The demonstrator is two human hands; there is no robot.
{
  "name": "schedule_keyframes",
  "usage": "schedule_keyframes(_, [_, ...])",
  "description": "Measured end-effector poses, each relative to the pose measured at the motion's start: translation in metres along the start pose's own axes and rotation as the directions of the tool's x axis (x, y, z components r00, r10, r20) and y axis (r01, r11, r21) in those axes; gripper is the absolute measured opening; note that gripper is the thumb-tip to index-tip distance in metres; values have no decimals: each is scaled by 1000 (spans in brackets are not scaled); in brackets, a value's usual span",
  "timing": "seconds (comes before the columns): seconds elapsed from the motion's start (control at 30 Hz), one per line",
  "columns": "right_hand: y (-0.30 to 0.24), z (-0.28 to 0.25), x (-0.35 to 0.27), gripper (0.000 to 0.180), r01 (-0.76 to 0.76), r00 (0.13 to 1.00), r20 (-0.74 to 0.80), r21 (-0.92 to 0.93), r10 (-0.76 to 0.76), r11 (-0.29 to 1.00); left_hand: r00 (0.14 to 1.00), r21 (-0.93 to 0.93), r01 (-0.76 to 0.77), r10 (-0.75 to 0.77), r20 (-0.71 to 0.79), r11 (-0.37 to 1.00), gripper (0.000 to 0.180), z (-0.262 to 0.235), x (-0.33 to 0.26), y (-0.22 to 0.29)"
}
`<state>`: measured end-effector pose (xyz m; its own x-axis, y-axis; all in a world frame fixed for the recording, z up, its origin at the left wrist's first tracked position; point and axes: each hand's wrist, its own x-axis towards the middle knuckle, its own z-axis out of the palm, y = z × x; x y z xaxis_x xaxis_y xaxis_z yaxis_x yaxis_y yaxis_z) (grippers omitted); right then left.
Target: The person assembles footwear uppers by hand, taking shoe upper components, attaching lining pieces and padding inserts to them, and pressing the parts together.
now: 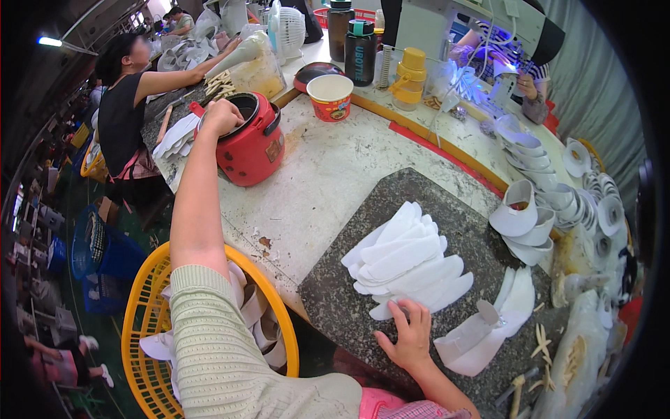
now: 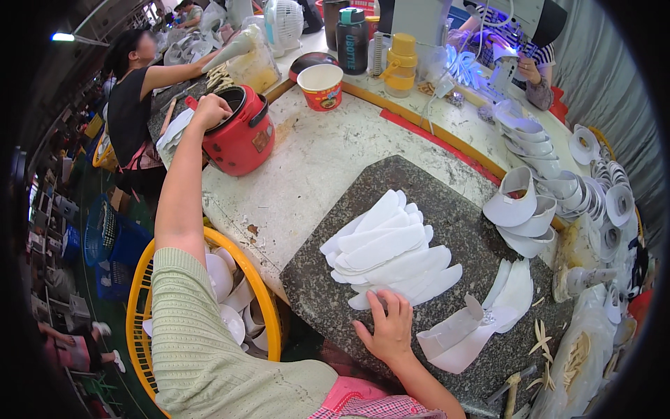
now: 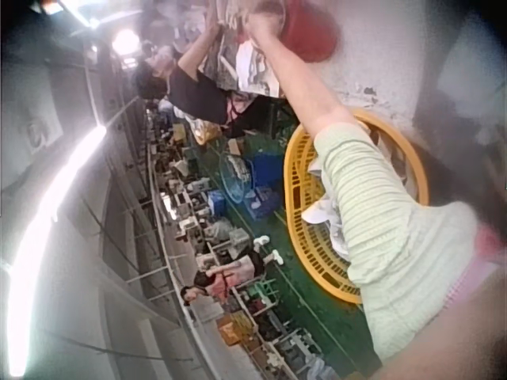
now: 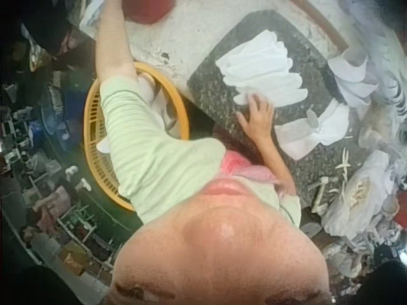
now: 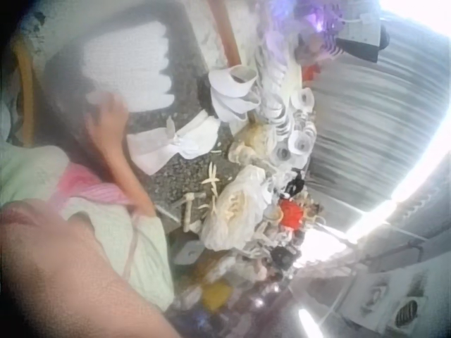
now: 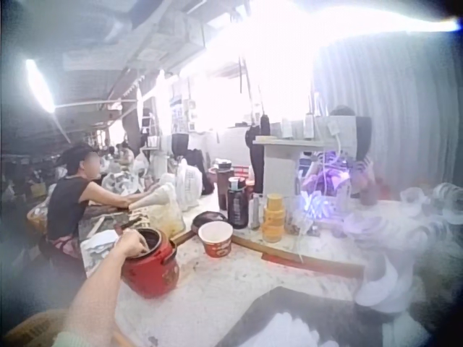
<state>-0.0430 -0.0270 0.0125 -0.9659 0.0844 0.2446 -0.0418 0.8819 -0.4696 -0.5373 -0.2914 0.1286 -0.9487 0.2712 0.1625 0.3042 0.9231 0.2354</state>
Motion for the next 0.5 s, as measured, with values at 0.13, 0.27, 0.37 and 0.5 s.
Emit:
schedule_keyframes(0.13, [0, 0, -1, 61, 17, 1000, -12, 1, -17, 1000, 976, -86, 44, -61, -208, 995, 15, -15, -11, -30])
schedule_keyframes(0.27, [-2, -1, -3, 61, 31, 999, -34, 15, -31, 999, 874, -319, 277, -376, -308, 906, 17, -29, -27, -88])
schedule_keyframes(0.37, [-3, 1, -5, 61, 53, 997, -59, 20, -52, 998, 826, -615, 293, -518, -223, 732, 24, -34, -46, -108])
schedule_keyframes(0.5, [0, 4, -7, 60, 64, 994, -92, 23, -62, 998, 690, -929, 252, -723, -26, 273, 34, -40, -73, -76])
